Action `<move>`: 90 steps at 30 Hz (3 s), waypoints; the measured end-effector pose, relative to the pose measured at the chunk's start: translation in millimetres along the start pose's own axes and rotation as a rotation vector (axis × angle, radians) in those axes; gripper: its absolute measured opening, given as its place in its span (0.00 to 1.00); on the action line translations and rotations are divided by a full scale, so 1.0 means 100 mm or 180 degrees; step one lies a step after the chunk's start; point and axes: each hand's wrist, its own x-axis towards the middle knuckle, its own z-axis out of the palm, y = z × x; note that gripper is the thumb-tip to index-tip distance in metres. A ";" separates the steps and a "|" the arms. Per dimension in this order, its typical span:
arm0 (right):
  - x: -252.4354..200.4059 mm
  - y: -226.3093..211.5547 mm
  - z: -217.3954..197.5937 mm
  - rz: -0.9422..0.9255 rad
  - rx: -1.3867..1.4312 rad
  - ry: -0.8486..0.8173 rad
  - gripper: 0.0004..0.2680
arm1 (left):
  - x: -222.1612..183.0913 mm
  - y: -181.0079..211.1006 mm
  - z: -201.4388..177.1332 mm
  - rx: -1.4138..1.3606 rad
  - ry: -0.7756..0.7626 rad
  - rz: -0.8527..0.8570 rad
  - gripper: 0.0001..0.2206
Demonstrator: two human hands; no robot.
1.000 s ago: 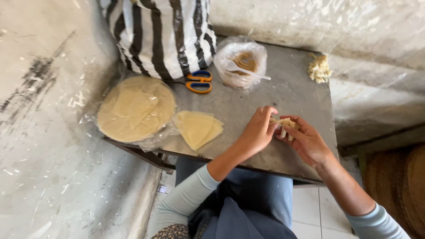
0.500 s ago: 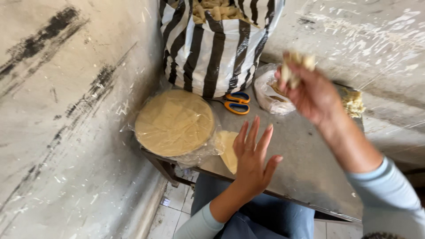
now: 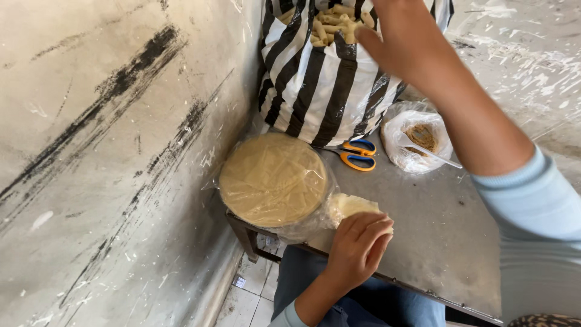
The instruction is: The person prepares spring rolls by placing a spoonful of filling onto small dough sheets, rolling them into cylinders, and stacking the completed rolls.
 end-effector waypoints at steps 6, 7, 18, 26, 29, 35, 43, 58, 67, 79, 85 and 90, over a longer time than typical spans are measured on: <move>-1.22 -1.06 -0.40 0.0259 0.0893 -0.1214 0.07 | -0.30 -0.21 0.10 -0.0968 0.1464 -0.0070 0.11; -1.39 -1.15 -0.38 0.0214 0.1060 -0.1476 0.07 | -0.32 -0.24 0.14 -0.1275 0.1539 -0.0184 0.11; -2.59 -0.92 0.65 0.1243 0.1538 -0.1472 0.15 | -0.26 -0.23 0.15 -0.1614 0.1629 -0.0504 0.12; -2.61 -0.89 0.51 0.2189 0.2684 -0.1324 0.19 | -0.17 -0.14 0.07 -0.1304 0.1287 -0.0985 0.19; -2.67 -0.81 0.13 0.2676 0.2834 -0.1112 0.24 | -0.07 -0.11 0.08 -0.1323 0.1062 -0.1225 0.26; -2.91 -0.53 -0.39 0.2930 0.3391 -0.0385 0.27 | 0.37 -0.11 0.32 -0.2689 -0.0349 -0.1754 0.38; -3.29 -0.02 -0.59 0.3069 0.2701 -0.0342 0.16 | 0.90 -0.10 1.06 -0.4253 -0.1105 -0.3336 0.27; -4.06 1.02 -0.33 0.4008 0.2399 0.0174 0.09 | 0.56 -0.53 1.84 -0.2969 -0.1432 -0.3408 0.19; -4.18 1.04 -0.08 0.4299 0.1851 -0.0885 0.14 | 0.47 -0.63 1.85 -0.2839 -0.1284 -0.3173 0.16; -3.86 0.45 -0.59 0.2362 0.1061 0.0210 0.05 | 0.57 -0.53 1.77 -0.3470 -0.0906 -0.3807 0.21; -3.64 0.09 -0.55 0.0974 0.1451 -0.0602 0.10 | 0.60 -0.52 1.74 -0.3590 -0.0919 -0.3847 0.23; -3.62 0.09 -0.43 0.0894 0.1297 -0.0583 0.07 | 0.65 -0.50 1.71 -0.3727 -0.0905 -0.3707 0.26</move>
